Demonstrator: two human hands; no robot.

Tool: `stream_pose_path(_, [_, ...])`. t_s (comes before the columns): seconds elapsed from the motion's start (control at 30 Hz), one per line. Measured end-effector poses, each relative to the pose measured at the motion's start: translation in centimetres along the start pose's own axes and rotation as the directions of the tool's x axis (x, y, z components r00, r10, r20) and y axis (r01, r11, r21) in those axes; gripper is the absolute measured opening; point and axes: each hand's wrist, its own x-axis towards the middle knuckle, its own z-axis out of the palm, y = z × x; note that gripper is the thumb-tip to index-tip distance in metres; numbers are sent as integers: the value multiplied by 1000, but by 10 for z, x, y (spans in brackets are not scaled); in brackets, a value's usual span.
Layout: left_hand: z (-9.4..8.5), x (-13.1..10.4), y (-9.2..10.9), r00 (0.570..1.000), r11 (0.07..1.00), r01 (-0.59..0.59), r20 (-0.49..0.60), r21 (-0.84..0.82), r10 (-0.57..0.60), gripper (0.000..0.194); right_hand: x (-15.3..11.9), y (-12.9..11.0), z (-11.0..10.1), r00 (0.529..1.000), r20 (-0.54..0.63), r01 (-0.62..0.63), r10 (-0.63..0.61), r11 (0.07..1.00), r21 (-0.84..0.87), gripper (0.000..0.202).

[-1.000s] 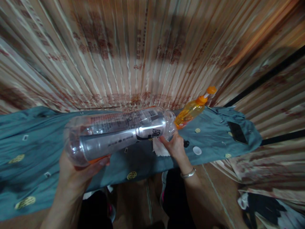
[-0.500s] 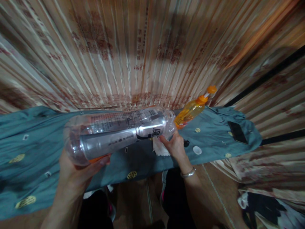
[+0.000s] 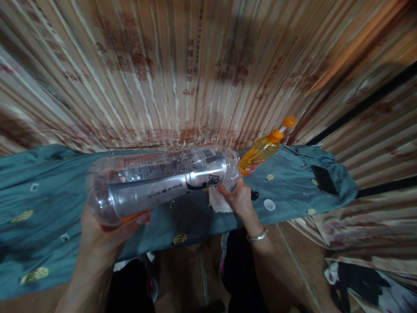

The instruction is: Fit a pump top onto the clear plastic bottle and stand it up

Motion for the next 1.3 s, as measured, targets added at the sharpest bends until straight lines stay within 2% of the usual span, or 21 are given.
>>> stream_pose_path(0.17, [1, 1, 2, 998, 1000, -5, -60, -29, 3, 70, 0, 1, 0, 1000, 6, 8, -8, 1000, -1, 62])
stream_pose_path(0.3, [-2, 2, 0, 1000, 1000, -6, 3, -14, 6, 71, -1, 1, 1, 1000, -14, 14, -14, 1000, -15, 59])
stream_pose_path(0.53, [-3, -1, 0, 999, 1000, 21, -38, -4, -21, 78, 0, 1, 2, 999, -22, 30, -30, 1000, 9, 60])
stream_pose_path(0.77, [-3, 0, -2, 1000, 1000, 5, -25, -5, -5, 66, -1, 0, 0, 1000, -6, 18, -18, 999, 26, 63])
stream_pose_path(0.9, [-3, 0, -1, 999, 1000, 2, -46, -6, -3, 72, 0, -1, 0, 1000, -2, 8, -8, 1000, 19, 63])
stream_pose_path(1.13, [-3, -2, 0, 998, 1000, 26, -66, 15, -25, 68, 0, 1, 1, 1000, -1, 3, -3, 1000, 0, 62])
stream_pose_path(1.3, [-4, -1, -2, 1000, 1000, -24, -20, 11, 25, 75, 0, 2, 1, 1000, -10, 16, -16, 1000, 4, 59])
